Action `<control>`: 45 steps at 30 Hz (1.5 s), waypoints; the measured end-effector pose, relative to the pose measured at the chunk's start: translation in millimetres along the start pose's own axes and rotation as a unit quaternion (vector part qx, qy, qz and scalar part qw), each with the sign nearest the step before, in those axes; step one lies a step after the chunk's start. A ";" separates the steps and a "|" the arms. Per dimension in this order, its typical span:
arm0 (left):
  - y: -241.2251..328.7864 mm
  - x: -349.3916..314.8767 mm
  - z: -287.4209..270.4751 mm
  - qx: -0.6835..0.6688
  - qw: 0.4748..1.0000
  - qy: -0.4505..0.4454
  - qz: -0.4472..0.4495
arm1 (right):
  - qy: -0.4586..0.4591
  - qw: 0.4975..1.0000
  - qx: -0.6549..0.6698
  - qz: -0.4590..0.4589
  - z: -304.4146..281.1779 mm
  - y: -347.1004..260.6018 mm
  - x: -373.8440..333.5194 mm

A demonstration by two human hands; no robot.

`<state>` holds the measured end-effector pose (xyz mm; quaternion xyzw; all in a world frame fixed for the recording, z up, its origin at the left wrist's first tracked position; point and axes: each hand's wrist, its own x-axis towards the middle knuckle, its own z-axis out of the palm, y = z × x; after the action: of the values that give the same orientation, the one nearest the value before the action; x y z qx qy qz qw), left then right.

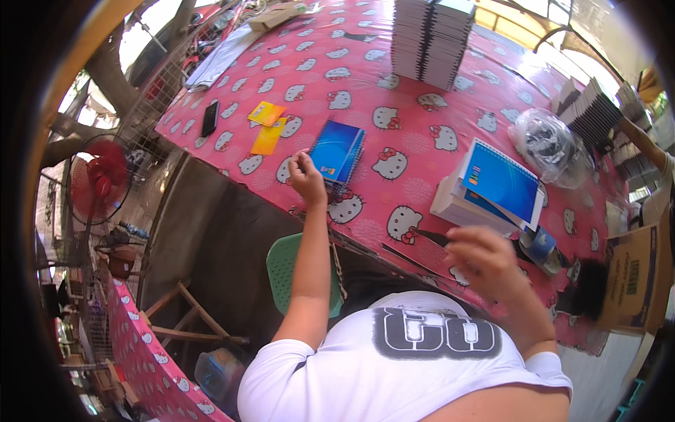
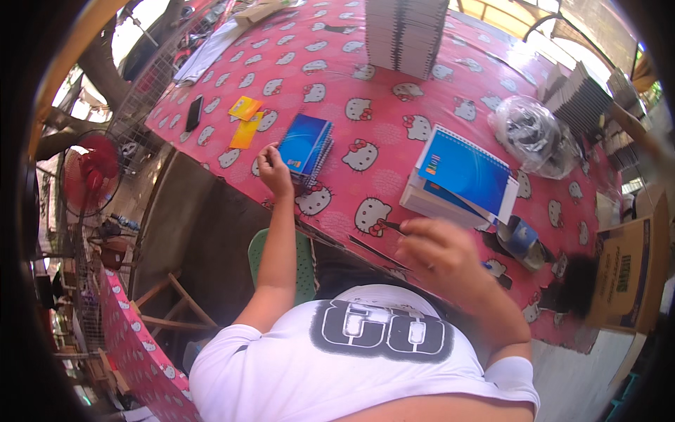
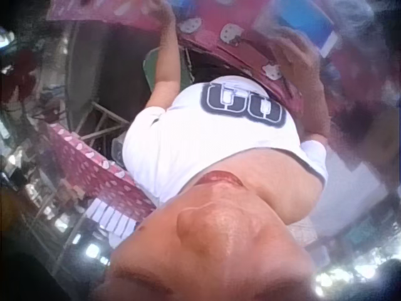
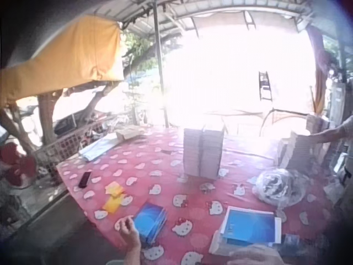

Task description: The person inserts a plastic spiral binding through the pre-punched holes of a notebook cover and paper stack. They then use pliers to trim the excess length and crimp the ends of the spiral to secure the binding.

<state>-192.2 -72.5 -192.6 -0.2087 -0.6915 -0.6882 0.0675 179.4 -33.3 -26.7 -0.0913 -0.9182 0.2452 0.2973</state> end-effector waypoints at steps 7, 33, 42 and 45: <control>95.2 -24.1 14.5 0.386 0.883 -0.133 0.231 | 0.020 0.962 -0.274 -0.012 -38.7 13.7 73.5; 218.7 -63.0 55.4 -0.244 0.808 -0.506 -0.177 | -0.148 0.978 -0.122 0.077 -51.3 46.9 92.3; 203.5 -73.3 62.7 -0.232 0.790 -0.529 -0.205 | -0.124 0.984 -0.108 0.063 -50.1 61.2 89.4; 198.9 -76.8 65.2 -0.242 0.783 -0.532 -0.212 | -0.097 0.987 -0.100 0.074 -51.4 59.4 87.2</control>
<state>-34.3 -30.5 -40.9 -0.3992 -0.4553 -0.6098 -0.5113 140.8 65.7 23.2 -0.1641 -0.9534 0.1806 0.1774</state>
